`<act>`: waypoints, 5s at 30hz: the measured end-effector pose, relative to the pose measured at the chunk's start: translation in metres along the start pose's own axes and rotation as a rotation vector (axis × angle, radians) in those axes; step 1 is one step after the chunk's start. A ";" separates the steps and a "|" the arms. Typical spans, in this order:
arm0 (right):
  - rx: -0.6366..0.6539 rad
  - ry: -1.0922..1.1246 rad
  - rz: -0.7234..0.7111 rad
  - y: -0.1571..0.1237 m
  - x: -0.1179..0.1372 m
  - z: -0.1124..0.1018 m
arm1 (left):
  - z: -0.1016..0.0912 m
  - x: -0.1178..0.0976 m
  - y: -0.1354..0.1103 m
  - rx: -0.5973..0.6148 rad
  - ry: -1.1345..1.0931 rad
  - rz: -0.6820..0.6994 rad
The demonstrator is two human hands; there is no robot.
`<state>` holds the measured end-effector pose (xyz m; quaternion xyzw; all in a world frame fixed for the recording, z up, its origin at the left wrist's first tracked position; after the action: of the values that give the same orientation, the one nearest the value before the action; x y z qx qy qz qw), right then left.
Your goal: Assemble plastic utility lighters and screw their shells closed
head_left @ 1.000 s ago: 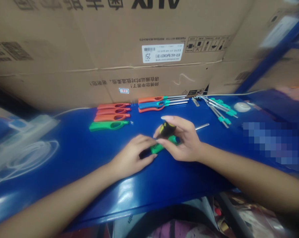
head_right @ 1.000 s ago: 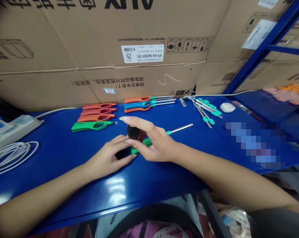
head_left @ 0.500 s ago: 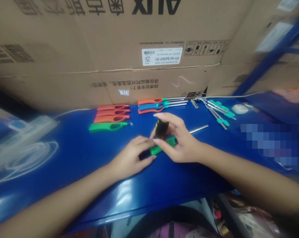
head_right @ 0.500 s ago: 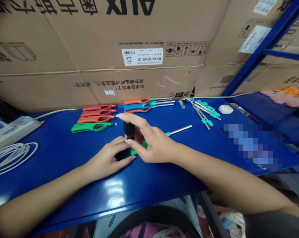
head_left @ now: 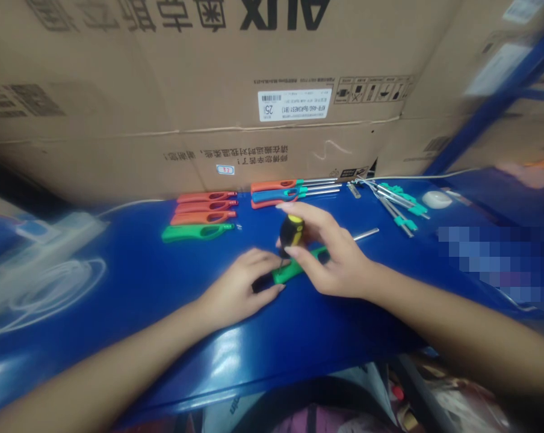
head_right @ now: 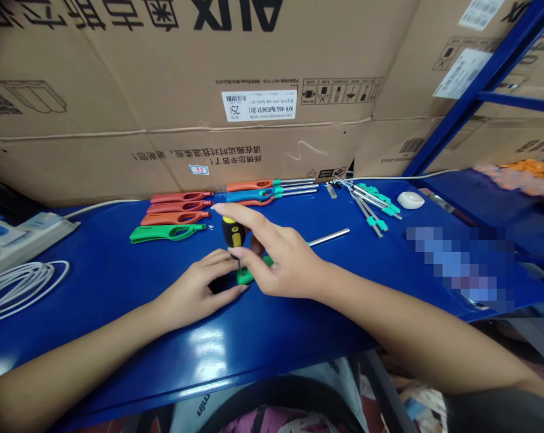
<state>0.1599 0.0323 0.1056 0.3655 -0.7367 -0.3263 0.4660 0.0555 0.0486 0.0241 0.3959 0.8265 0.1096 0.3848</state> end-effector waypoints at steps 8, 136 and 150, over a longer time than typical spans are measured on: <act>-0.071 -0.094 -0.199 -0.002 0.020 -0.005 | -0.001 -0.001 0.000 -0.013 -0.005 0.007; 0.029 -0.299 -0.251 0.017 0.030 -0.010 | 0.002 0.001 -0.001 -0.012 -0.057 0.002; 0.132 -0.075 0.001 0.017 0.005 -0.005 | 0.003 0.001 0.000 0.016 -0.067 -0.017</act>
<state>0.1592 0.0359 0.1241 0.3823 -0.7738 -0.2904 0.4132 0.0569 0.0490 0.0209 0.3953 0.8174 0.0863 0.4101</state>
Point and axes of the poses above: each hand's wrist, its own y-axis towards the middle knuckle, its own z-axis out of the palm, x = y × z, the point moved 10 cm from there along y, towards the middle knuckle, and after that the axes turned 12 degrees about -x, right-handed, at the moved point
